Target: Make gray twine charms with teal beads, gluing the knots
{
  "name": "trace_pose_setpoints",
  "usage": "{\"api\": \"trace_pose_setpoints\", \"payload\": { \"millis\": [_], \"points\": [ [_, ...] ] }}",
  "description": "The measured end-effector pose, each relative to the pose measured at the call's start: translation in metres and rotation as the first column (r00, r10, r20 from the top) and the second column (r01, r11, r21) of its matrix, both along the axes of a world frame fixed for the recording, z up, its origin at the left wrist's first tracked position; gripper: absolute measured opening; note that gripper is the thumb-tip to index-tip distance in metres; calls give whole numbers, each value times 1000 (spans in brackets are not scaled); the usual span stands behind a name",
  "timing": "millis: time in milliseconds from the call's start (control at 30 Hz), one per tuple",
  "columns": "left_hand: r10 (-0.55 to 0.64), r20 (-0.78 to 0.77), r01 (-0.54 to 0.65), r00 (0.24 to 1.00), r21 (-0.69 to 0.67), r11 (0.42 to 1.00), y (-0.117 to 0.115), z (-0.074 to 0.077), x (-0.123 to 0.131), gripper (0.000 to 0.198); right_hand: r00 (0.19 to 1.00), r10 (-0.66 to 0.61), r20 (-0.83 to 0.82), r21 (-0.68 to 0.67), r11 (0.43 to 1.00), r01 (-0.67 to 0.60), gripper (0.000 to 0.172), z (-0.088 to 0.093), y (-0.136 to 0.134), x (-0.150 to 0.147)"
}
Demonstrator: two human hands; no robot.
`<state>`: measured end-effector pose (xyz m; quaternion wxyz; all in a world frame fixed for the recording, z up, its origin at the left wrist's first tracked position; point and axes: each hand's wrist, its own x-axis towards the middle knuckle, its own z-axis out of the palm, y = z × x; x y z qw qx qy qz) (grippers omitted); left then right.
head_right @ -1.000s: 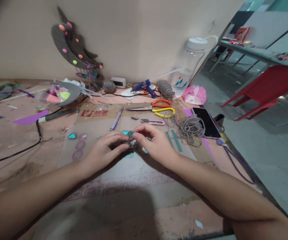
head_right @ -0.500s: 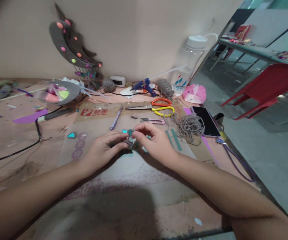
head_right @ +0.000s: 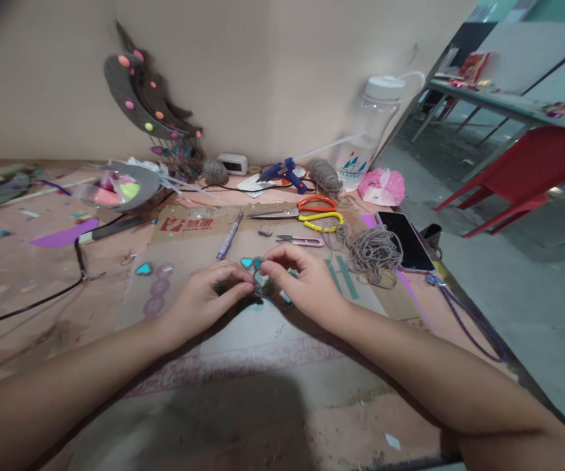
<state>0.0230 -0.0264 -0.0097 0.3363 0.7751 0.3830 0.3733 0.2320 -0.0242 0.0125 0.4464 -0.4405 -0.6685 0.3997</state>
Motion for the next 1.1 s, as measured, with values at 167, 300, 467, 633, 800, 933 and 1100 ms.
{"api": "trace_pose_setpoints", "payload": {
  "millis": [167,300,467,633,800,933,1100],
  "points": [
    [14,-8,-14,1000,-13,1000,-1,-1,-1,19,1000,0,-5,-8,1000,0,13,-1,1,1],
    [67,15,-65,998,-93,994,-1,-1,-1,36,993,3,-119,-123,992,-18,24,-1,0,1],
    [128,-125,-121,984,58,991,7,-8,-3,21,932,286,-221,-340,873,-349,41,-3,-2,0],
    [65,-310,2,949,211,978,15,-15,-4,15,841,530,-106,-472,718,-512,44,-4,16,17],
    [170,-380,-63,909,280,958,23,-19,-10,26,833,554,14,-543,704,-458,49,6,39,40],
    [210,-294,-112,932,317,942,23,-12,-11,26,903,425,65,-448,821,-354,44,21,37,42],
    [44,-127,-12,991,241,970,12,-1,-5,30,952,264,152,-219,949,-228,27,25,22,23]
  ]
}}
